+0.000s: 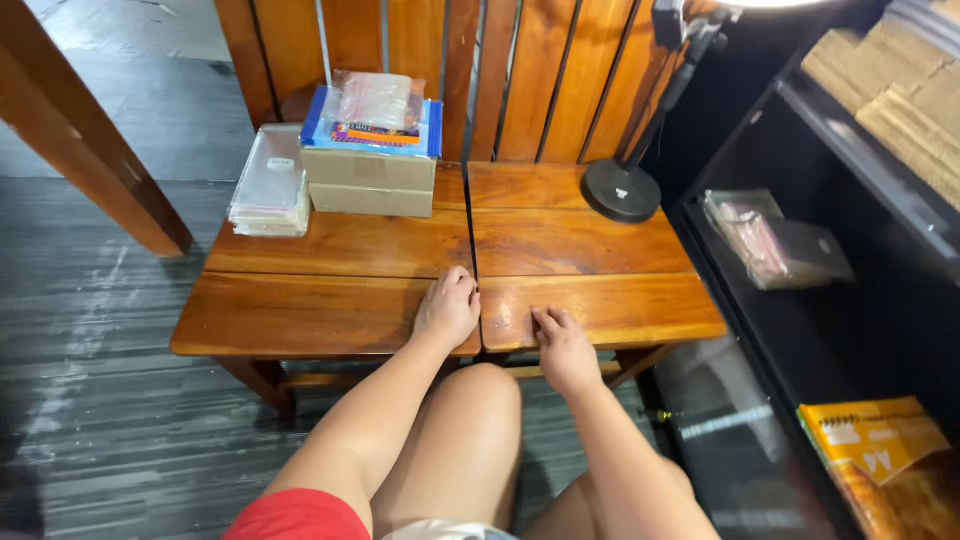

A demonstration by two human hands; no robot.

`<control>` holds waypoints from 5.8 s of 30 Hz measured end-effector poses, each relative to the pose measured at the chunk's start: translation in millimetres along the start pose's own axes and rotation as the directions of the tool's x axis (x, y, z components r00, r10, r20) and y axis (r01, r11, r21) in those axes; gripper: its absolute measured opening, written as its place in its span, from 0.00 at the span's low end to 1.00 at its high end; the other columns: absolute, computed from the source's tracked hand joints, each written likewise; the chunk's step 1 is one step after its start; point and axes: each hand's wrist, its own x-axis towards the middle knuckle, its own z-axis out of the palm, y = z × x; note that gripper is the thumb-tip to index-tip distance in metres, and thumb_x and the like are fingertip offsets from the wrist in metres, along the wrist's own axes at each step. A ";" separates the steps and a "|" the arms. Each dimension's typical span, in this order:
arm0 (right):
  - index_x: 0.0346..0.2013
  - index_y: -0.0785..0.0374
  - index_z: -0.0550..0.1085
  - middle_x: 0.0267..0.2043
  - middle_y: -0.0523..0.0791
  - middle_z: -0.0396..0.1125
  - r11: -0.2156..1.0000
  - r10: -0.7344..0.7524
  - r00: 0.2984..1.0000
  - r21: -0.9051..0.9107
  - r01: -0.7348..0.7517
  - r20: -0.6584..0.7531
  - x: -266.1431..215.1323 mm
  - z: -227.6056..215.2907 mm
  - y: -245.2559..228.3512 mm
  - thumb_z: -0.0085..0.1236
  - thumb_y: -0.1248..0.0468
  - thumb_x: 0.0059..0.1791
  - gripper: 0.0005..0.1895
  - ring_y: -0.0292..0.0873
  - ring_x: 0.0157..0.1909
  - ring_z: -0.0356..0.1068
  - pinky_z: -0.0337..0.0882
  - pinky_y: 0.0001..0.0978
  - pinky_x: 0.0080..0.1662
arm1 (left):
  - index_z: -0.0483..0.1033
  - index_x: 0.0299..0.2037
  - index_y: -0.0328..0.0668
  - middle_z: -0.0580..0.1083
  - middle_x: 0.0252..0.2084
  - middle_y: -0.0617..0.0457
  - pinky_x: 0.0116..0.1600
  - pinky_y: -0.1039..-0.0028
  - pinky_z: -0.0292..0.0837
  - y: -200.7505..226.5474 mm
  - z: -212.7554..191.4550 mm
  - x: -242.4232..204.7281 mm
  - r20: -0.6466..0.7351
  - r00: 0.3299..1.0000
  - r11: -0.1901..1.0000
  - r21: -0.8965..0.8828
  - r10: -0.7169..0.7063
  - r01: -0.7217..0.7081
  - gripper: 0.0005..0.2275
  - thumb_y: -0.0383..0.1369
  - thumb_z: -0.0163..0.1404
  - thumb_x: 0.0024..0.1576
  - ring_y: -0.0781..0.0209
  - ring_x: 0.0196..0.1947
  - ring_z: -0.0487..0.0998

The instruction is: The person sits on the floor and organizes a stack of colorful sticker packs. They pick up the packs from a wooden bench, separate them, and place them onto a shelf next to a stack of cardboard.

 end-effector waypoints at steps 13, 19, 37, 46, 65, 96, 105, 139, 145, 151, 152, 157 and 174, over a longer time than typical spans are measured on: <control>0.51 0.33 0.78 0.52 0.36 0.69 0.979 0.158 0.987 -0.138 -0.152 0.028 14.6 -20.4 -16.4 0.57 0.50 0.50 0.15 0.48 0.56 0.73 0.78 0.41 0.55 | 0.76 0.31 0.46 0.71 0.42 0.55 0.48 0.60 0.79 -10.3 5.1 -0.7 -0.042 0.998 0.991 -0.128 -0.047 0.041 0.02 0.31 0.55 0.52 0.47 0.45 0.80; 0.41 0.34 0.83 0.45 0.39 0.77 0.924 0.363 0.912 -0.195 -0.328 0.188 83.7 -20.9 -22.1 0.56 0.39 0.47 0.15 0.48 0.54 0.77 0.78 0.41 0.55 | 0.79 0.34 0.57 0.73 0.44 0.65 0.52 0.73 0.76 -46.4 -14.8 15.9 -0.262 0.934 0.922 -0.362 -0.242 0.137 0.02 0.33 0.57 0.54 0.59 0.48 0.80; 0.46 0.55 0.81 0.19 0.34 0.73 0.585 0.443 0.891 0.721 -0.371 0.100 290.8 -22.2 -215.8 0.66 0.51 0.45 0.18 0.29 0.23 0.75 0.75 0.18 0.32 | 0.84 0.47 0.45 0.81 0.42 0.48 0.54 0.60 0.74 -219.0 -174.8 169.5 -0.271 0.704 0.755 -0.251 -0.656 0.606 0.11 0.40 0.54 0.61 0.44 0.49 0.80; 0.47 0.77 0.73 0.31 0.51 0.67 -0.025 0.520 0.818 0.961 -0.275 0.247 308.8 11.1 -206.9 0.66 0.68 0.47 0.18 0.43 0.31 0.75 0.84 0.40 0.33 | 0.84 0.46 0.40 0.80 0.41 0.46 0.50 0.60 0.77 -201.5 -180.8 170.6 -0.237 0.655 0.695 -0.314 -0.717 0.647 0.13 0.40 0.58 0.58 0.45 0.47 0.81; 0.53 0.69 0.70 0.39 0.53 0.66 -0.198 0.521 0.812 0.963 -0.183 0.262 213.9 -52.5 -143.0 0.55 0.73 0.52 0.14 0.47 0.43 0.77 0.81 0.40 0.52 | 0.76 0.50 0.29 0.79 0.38 0.47 0.39 0.80 0.79 -64.7 -162.6 132.1 -0.024 0.629 0.419 -0.767 -0.777 0.487 0.13 0.30 0.56 0.58 0.64 0.32 0.83; 0.51 0.68 0.78 0.30 0.54 0.73 0.046 0.869 0.488 0.968 -0.245 0.082 -12.5 -34.7 115.1 0.67 0.70 0.48 0.17 0.45 0.30 0.78 0.84 0.34 0.37 | 0.80 0.44 0.60 0.82 0.42 0.66 0.54 0.68 0.73 90.7 68.2 54.7 0.210 0.869 0.868 -0.129 -0.448 0.479 0.10 0.46 0.58 0.56 0.62 0.49 0.81; 0.48 0.63 0.79 0.24 0.45 0.70 0.287 0.885 0.461 0.846 -0.449 -0.056 -7.5 -24.5 118.6 0.73 0.63 0.44 0.19 0.37 0.22 0.73 0.79 0.26 0.27 | 0.80 0.40 0.48 0.81 0.37 0.55 0.49 0.66 0.76 80.0 80.0 44.4 -0.082 0.965 0.949 -0.220 -0.251 0.228 0.11 0.36 0.64 0.49 0.57 0.40 0.83; 0.47 0.52 0.81 0.37 0.40 0.78 0.549 0.800 0.597 0.461 -0.697 -0.050 62.5 -44.3 93.7 0.67 0.44 0.42 0.24 0.47 0.51 0.77 0.76 0.42 0.52 | 0.83 0.48 0.64 0.81 0.46 0.60 0.56 0.64 0.74 107.3 87.8 114.5 0.477 0.757 0.845 -0.052 -0.447 0.532 0.16 0.54 0.56 0.54 0.55 0.54 0.79; 0.49 0.57 0.81 0.41 0.45 0.78 0.512 0.805 0.593 0.510 -0.691 -0.005 63.2 -60.8 77.3 0.69 0.46 0.41 0.27 0.51 0.55 0.76 0.75 0.44 0.55 | 0.83 0.52 0.57 0.81 0.48 0.55 0.55 0.63 0.76 108.5 88.8 119.6 0.493 0.746 0.816 -0.117 -0.448 0.566 0.18 0.49 0.59 0.53 0.52 0.56 0.79; 0.45 0.53 0.83 0.41 0.44 0.78 0.470 0.812 0.583 0.563 -0.679 0.026 64.3 -62.0 69.3 0.69 0.44 0.40 0.24 0.52 0.56 0.75 0.75 0.44 0.55 | 0.81 0.53 0.49 0.80 0.50 0.47 0.56 0.58 0.77 127.9 67.3 116.0 0.498 0.741 0.780 -0.185 -0.449 0.597 0.20 0.44 0.59 0.53 0.47 0.57 0.78; 0.42 0.52 0.83 0.34 0.42 0.77 0.447 0.810 0.584 0.598 -0.665 0.045 63.6 -64.5 65.7 0.70 0.44 0.39 0.23 0.48 0.50 0.77 0.76 0.41 0.51 | 0.81 0.52 0.49 0.80 0.49 0.49 0.54 0.60 0.77 127.0 69.2 114.5 0.475 0.754 0.761 -0.235 -0.453 0.605 0.18 0.43 0.60 0.53 0.48 0.56 0.79; 0.48 0.66 0.77 0.36 0.53 0.77 0.196 0.791 0.599 0.875 -0.443 0.126 57.3 -80.9 47.0 0.69 0.61 0.45 0.19 0.43 0.33 0.79 0.81 0.34 0.36 | 0.79 0.52 0.39 0.80 0.47 0.44 0.49 0.61 0.80 129.4 70.5 109.7 0.437 0.772 0.669 -0.400 -0.462 0.627 0.18 0.37 0.61 0.53 0.50 0.51 0.81; 0.61 0.79 0.66 0.52 0.61 0.64 0.129 0.784 0.618 0.989 -0.069 -0.059 39.9 -93.5 36.5 0.64 0.74 0.48 0.28 0.45 0.44 0.73 0.82 0.36 0.45 | 0.66 0.59 0.23 0.67 0.45 0.43 0.43 0.65 0.86 170.3 43.4 98.0 0.559 0.722 0.153 -0.738 -0.408 0.657 0.19 0.23 0.54 0.58 0.50 0.40 0.82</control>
